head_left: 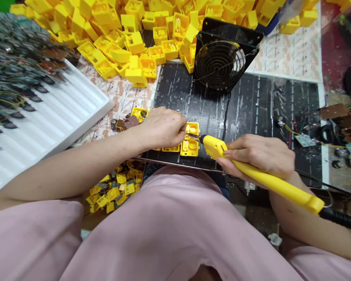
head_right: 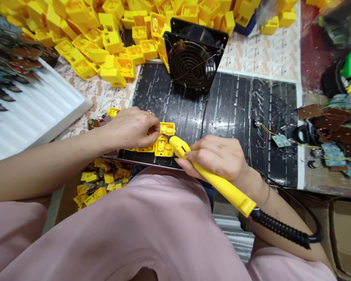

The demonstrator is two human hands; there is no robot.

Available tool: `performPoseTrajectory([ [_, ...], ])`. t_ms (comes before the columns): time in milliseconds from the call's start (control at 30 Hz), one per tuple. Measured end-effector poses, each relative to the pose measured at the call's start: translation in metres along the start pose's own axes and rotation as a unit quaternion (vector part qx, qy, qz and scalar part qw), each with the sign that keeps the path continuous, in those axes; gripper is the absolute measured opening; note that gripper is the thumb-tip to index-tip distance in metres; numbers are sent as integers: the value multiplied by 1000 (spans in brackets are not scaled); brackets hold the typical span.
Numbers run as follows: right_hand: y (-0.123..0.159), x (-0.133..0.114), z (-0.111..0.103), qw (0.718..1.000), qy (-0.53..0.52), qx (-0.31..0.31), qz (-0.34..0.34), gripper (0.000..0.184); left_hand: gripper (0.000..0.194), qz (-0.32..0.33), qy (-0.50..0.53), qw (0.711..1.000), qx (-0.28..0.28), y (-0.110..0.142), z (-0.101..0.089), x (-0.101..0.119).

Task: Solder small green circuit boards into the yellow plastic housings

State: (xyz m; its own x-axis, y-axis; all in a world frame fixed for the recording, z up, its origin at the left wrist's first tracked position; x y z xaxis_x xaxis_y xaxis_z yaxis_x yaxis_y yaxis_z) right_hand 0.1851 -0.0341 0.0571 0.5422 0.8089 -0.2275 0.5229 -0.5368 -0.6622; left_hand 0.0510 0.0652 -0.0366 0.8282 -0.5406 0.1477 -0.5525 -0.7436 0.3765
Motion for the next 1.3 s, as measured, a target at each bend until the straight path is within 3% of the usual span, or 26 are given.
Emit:
performPoseTrajectory([
  [367,19,16,-20,995,0,39,88,13,26,4,-4,1000,-18,-2,-1,2],
  [433,28,17,-24,992,-5,79,102,18,27,11,-17,1000,-17,-2,-2,3],
  [567,58,29,-30,966,60,130,216,37,28,24,-34,999,-11,-1,-2,5],
  [733,76,32,-26,950,98,129,266,47,27,103,44,990,82,6,-9,5],
  [867,67,24,-21,958,45,174,223,35,24,81,185,970,133,8,-6,-19],
  [1000,59,20,-13,961,-21,187,201,28,28,56,150,976,149,5,-3,-25],
  [1167,63,18,-9,966,59,137,213,54,30,53,162,975,140,2,-4,-23],
  [1300,60,14,-11,967,65,150,194,38,29,41,149,978,140,2,-4,-26],
])
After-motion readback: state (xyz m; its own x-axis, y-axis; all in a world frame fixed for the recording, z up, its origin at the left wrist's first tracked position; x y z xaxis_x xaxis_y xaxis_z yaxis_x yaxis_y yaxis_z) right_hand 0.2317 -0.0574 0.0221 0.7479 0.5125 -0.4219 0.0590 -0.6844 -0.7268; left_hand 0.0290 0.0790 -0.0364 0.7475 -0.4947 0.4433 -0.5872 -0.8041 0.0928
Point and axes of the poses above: each hand's wrist, its own y-axis away from the middle knuckle, its own z-axis out of the palm, x = y × z, the point moved 10 cm from there along -y, towards the middle knuckle, and after that the axes turned 10 degrees about y, right-handed, at the moved point
